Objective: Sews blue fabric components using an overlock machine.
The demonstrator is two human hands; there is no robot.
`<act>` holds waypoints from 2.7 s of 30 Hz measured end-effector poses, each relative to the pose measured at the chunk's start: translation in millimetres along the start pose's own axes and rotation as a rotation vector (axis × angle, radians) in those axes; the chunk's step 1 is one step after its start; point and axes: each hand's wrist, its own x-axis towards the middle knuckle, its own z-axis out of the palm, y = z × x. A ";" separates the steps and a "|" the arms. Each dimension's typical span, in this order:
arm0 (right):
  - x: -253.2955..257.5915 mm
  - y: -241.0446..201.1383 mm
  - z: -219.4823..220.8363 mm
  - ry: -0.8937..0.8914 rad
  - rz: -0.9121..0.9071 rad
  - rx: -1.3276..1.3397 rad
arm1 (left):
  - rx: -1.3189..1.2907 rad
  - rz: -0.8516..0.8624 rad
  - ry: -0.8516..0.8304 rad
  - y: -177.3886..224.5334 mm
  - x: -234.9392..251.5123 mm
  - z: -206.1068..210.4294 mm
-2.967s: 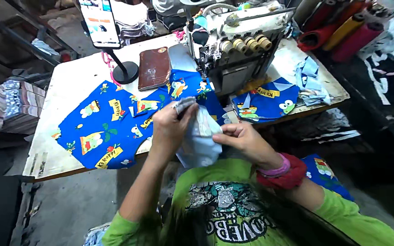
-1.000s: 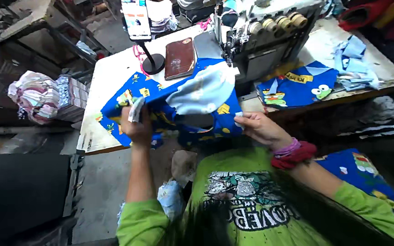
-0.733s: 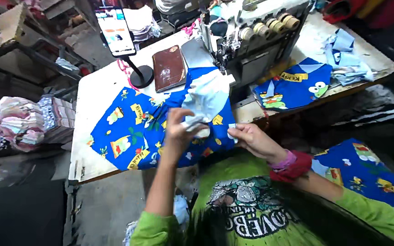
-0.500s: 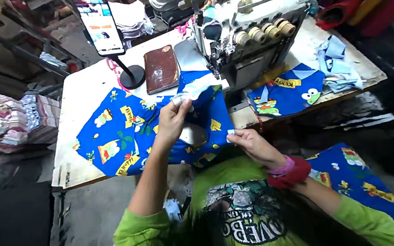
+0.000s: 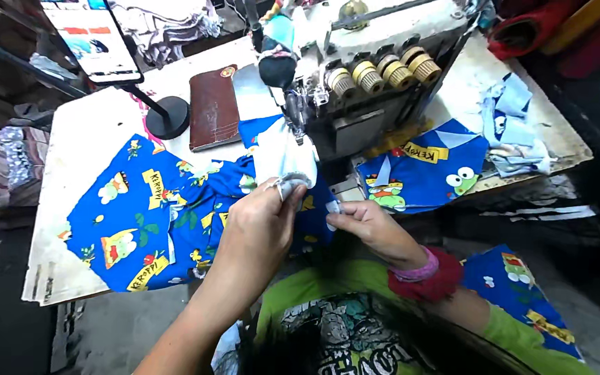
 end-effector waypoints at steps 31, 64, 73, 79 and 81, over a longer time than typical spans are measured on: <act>-7.6 15.5 58.7 0.174 0.067 0.054 | -0.048 -0.290 0.204 -128.8 -117.5 17.3; 17.2 -7.6 5.9 0.098 0.070 0.093 | 0.057 -0.028 -0.202 -16.1 24.1 19.9; 23.8 8.2 12.6 0.085 0.045 0.066 | -0.208 -0.029 -0.099 -50.7 -34.1 22.1; 19.9 6.8 17.7 0.114 0.017 0.099 | 0.112 0.247 0.330 -69.1 -35.7 50.8; 16.8 4.2 17.9 0.124 0.003 0.077 | 0.229 0.286 0.317 -67.2 -26.1 62.1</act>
